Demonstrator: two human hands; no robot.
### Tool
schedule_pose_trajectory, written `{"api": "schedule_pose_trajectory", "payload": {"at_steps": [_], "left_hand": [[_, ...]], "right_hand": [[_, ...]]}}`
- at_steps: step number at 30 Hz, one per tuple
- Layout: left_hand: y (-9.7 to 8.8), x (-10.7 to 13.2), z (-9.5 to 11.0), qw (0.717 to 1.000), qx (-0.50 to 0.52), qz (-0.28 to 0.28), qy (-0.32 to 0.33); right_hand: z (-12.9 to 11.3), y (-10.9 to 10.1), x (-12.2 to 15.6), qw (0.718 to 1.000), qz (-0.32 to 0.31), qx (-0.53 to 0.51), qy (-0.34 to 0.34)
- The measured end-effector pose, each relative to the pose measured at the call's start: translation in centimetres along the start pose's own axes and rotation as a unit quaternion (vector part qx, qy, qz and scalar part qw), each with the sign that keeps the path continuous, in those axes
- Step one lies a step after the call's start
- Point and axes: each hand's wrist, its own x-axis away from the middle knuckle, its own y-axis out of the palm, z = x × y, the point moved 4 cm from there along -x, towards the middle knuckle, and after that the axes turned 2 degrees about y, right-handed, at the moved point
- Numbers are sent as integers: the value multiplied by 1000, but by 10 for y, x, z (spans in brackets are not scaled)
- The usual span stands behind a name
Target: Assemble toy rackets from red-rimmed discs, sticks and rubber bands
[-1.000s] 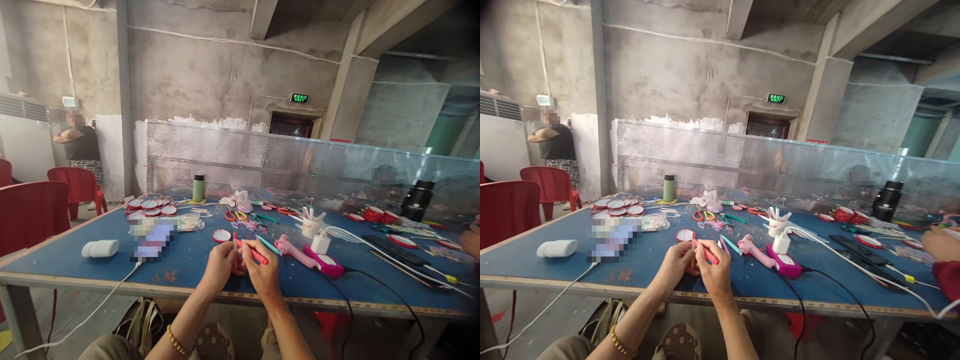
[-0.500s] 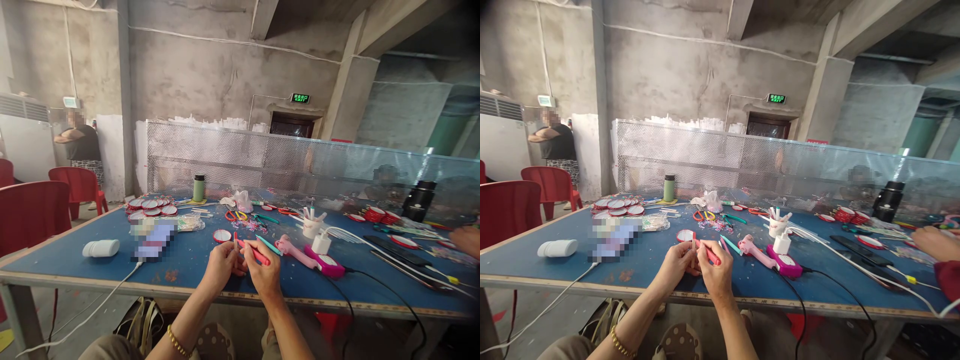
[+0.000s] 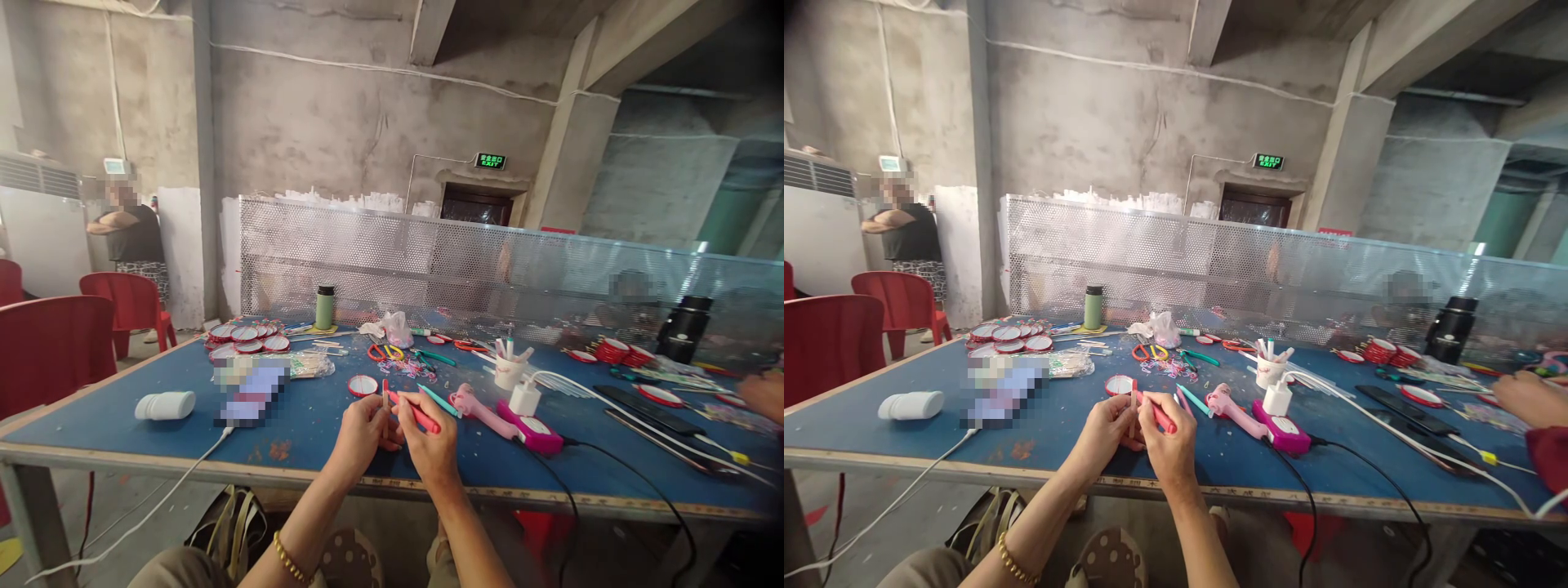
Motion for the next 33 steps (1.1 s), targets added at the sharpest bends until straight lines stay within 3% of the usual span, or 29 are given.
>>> {"api": "schedule_pose_trajectory", "payload": {"at_steps": [33], "left_hand": [[0, 1, 2, 1000, -2, 3, -1]], "right_hand": [[1, 0, 2, 1000, 8, 5, -15]]}}
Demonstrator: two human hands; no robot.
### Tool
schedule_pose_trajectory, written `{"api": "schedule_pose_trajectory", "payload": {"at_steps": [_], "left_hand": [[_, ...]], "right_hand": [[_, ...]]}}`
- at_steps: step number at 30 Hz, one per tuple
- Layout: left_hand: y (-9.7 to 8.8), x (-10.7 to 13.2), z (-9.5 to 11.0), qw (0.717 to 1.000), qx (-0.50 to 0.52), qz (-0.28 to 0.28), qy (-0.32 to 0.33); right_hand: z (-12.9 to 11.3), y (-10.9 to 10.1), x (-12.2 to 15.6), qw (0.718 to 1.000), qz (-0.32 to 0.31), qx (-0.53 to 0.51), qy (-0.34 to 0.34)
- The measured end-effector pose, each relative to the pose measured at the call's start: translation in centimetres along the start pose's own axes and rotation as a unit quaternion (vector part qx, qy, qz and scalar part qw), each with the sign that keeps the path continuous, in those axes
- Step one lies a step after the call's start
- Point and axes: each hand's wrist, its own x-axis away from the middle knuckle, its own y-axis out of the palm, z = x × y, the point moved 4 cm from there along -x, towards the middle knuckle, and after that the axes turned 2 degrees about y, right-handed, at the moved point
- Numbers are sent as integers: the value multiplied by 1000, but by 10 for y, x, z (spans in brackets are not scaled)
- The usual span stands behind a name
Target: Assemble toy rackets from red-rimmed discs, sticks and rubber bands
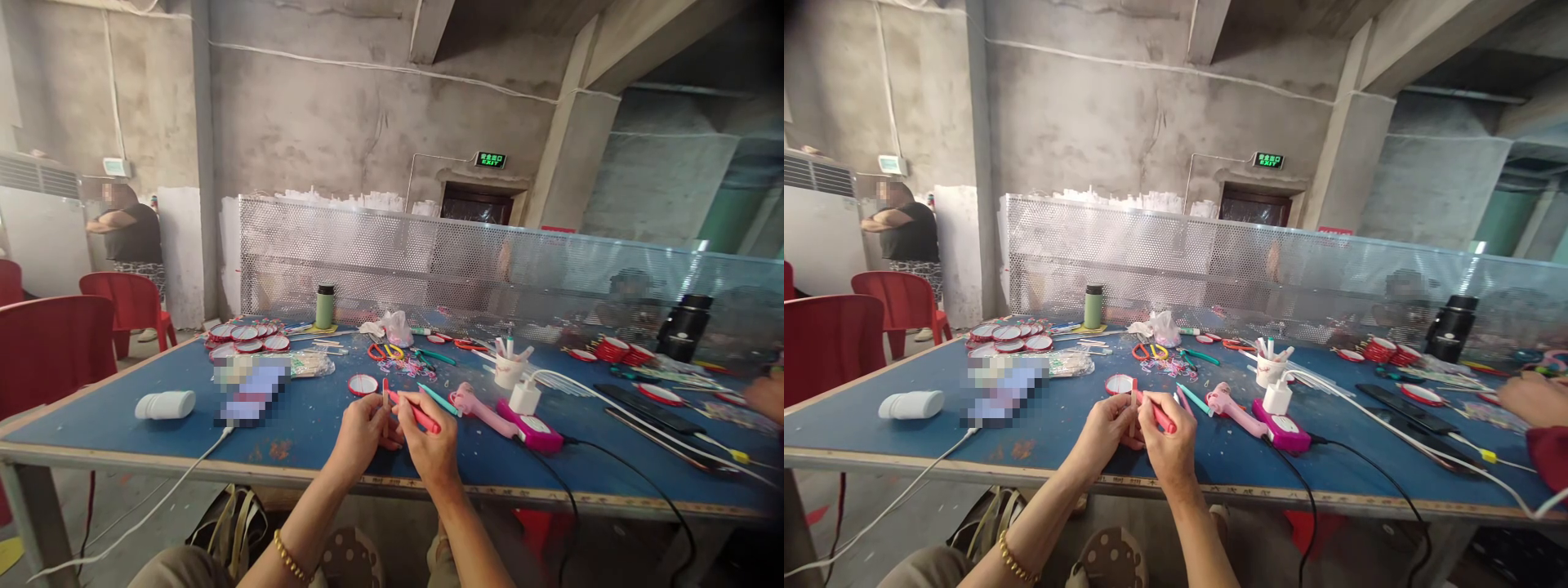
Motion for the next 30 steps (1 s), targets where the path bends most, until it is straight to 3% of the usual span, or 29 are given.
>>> {"api": "schedule_pose_trajectory", "payload": {"at_steps": [30], "left_hand": [[0, -1, -1, 1000, 3, 2, -4]], "right_hand": [[2, 1, 0, 1000, 6, 4, 1]]}}
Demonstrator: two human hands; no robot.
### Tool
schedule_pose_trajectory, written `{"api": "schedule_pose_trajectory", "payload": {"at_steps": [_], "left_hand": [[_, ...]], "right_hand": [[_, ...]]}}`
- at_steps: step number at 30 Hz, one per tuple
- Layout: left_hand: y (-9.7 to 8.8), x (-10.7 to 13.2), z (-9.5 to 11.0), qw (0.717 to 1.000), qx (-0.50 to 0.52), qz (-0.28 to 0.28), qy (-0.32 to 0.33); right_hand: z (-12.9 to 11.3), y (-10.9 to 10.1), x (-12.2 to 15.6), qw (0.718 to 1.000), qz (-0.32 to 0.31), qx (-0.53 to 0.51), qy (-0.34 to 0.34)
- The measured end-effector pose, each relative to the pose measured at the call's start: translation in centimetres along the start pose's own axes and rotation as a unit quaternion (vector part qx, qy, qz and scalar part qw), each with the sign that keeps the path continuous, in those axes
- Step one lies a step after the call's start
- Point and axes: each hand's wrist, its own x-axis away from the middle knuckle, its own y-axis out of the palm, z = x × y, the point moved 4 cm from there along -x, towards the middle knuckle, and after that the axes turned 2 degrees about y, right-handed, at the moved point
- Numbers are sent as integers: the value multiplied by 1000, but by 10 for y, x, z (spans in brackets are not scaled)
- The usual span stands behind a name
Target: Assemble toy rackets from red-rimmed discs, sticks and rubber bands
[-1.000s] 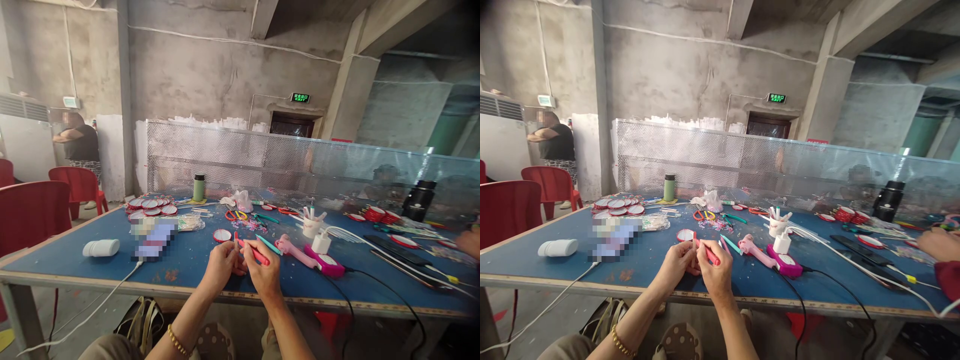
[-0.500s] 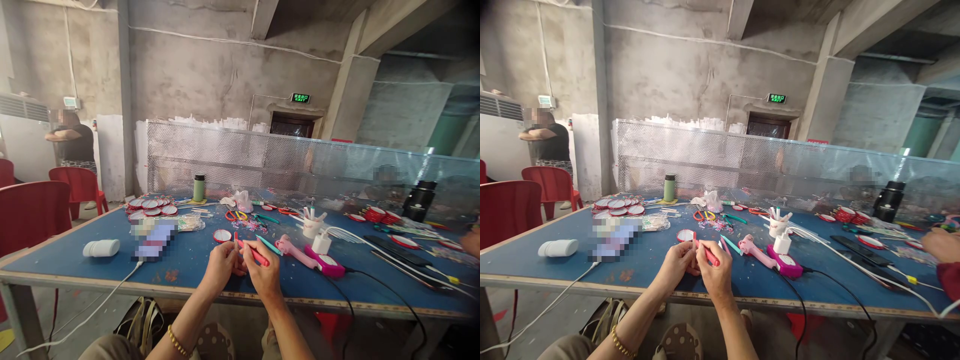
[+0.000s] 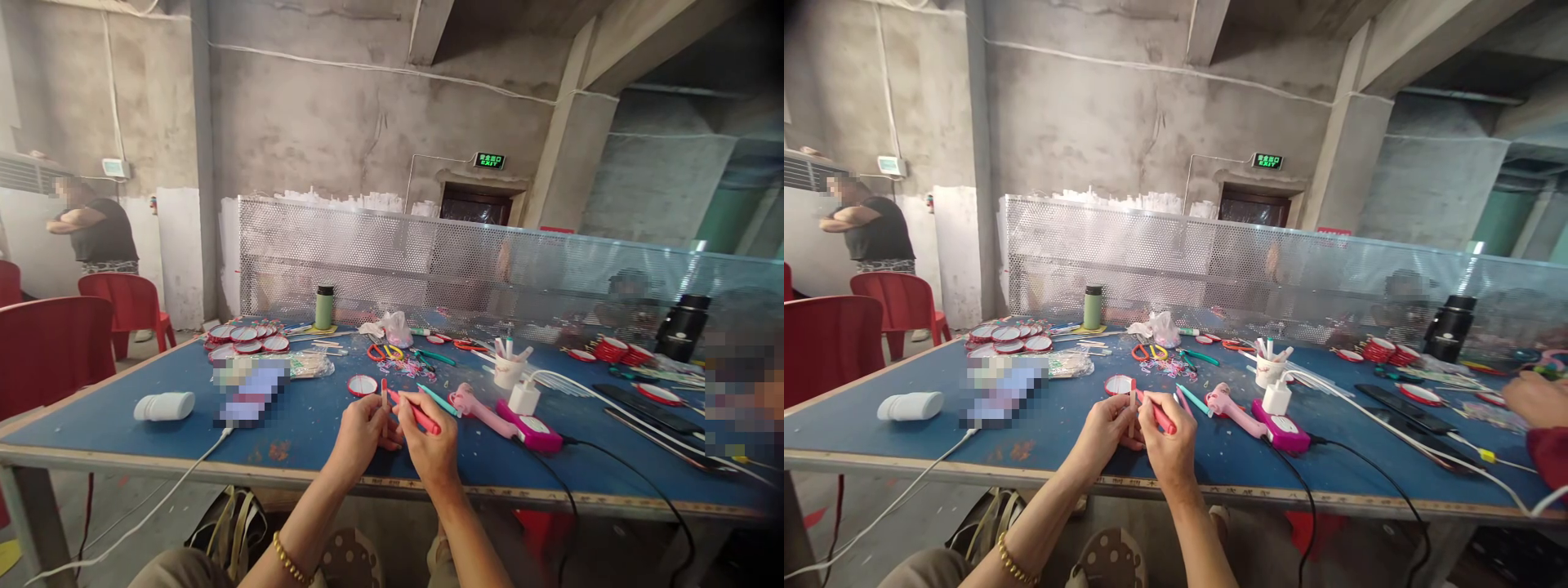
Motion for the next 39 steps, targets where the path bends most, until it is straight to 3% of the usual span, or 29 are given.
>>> {"api": "schedule_pose_trajectory", "payload": {"at_steps": [39], "left_hand": [[1, 1, 1, 1000, 12, 5, 4]], "right_hand": [[-7, 0, -1, 999, 0, 17, -40]]}}
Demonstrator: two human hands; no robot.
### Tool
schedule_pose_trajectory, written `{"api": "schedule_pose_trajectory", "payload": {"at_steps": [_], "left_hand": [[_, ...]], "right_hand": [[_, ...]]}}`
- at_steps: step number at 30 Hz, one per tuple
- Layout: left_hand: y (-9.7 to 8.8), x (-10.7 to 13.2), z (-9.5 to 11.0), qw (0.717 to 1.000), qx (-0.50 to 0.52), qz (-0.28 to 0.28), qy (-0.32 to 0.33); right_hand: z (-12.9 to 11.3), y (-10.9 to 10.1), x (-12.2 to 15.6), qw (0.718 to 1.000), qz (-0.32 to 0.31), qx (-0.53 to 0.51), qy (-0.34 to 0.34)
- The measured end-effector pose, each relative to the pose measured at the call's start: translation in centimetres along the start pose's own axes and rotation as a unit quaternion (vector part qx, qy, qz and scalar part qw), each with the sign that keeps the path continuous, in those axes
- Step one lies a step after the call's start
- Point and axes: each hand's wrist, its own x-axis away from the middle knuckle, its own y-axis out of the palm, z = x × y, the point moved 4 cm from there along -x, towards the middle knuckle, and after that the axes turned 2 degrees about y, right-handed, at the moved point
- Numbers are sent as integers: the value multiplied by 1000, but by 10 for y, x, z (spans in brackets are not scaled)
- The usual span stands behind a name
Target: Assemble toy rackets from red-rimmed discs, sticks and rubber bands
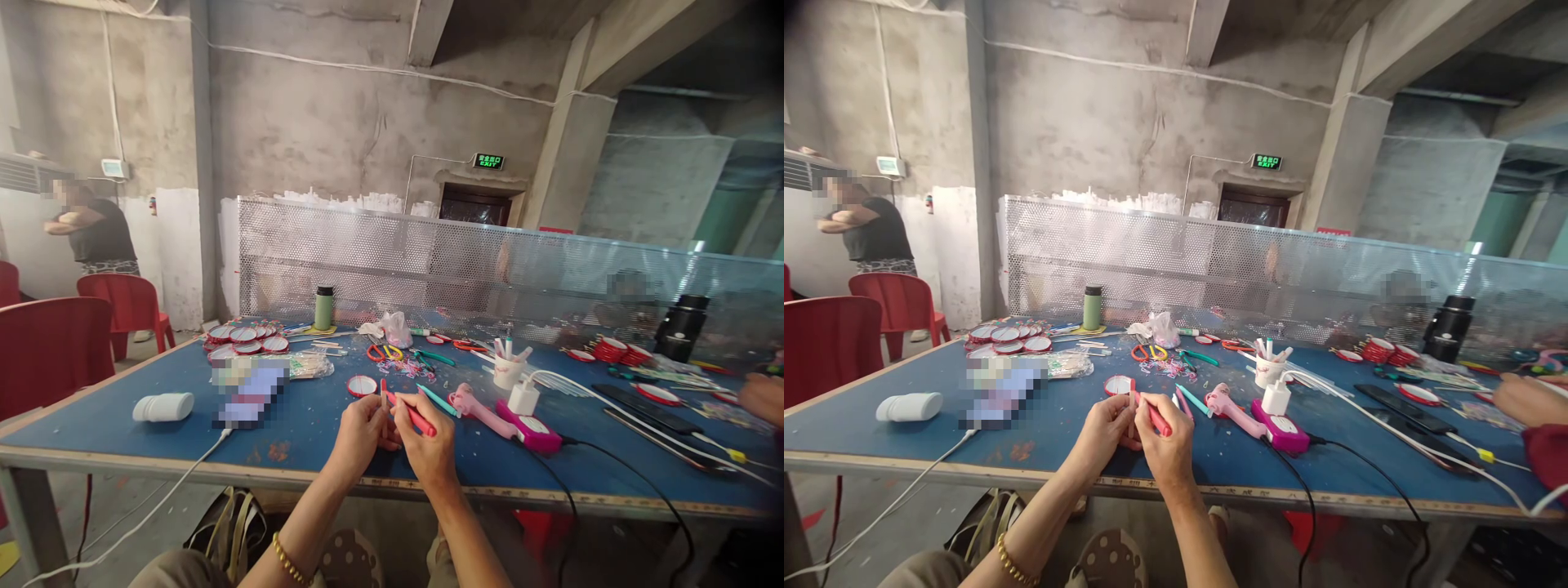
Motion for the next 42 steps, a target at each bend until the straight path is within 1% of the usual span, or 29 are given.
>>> {"api": "schedule_pose_trajectory", "payload": {"at_steps": [6, 13, 19, 27, 35, 42], "left_hand": [[0, 0, 2, 1000, 0, -1, -6], [0, 0, 1, 1000, 2, 2, -2], [0, -1, -1, 1000, 0, -1, -6], [0, 0, -1, 1000, -4, -1, 6], [0, 0, 1, 1000, -6, -1, 6], [0, -1, -2, 1000, -6, 0, 7]], "right_hand": [[2, -1, 0, 1000, 11, 10, 9], [-1, 0, 0, 1000, 0, 5, -8], [5, 0, 1, 1000, 20, 5, 10], [-2, -1, 0, 1000, -4, -17, 1], [-1, -1, 0, 1000, -5, -16, 0], [-2, -1, -1, 1000, -7, -19, -6]]}}
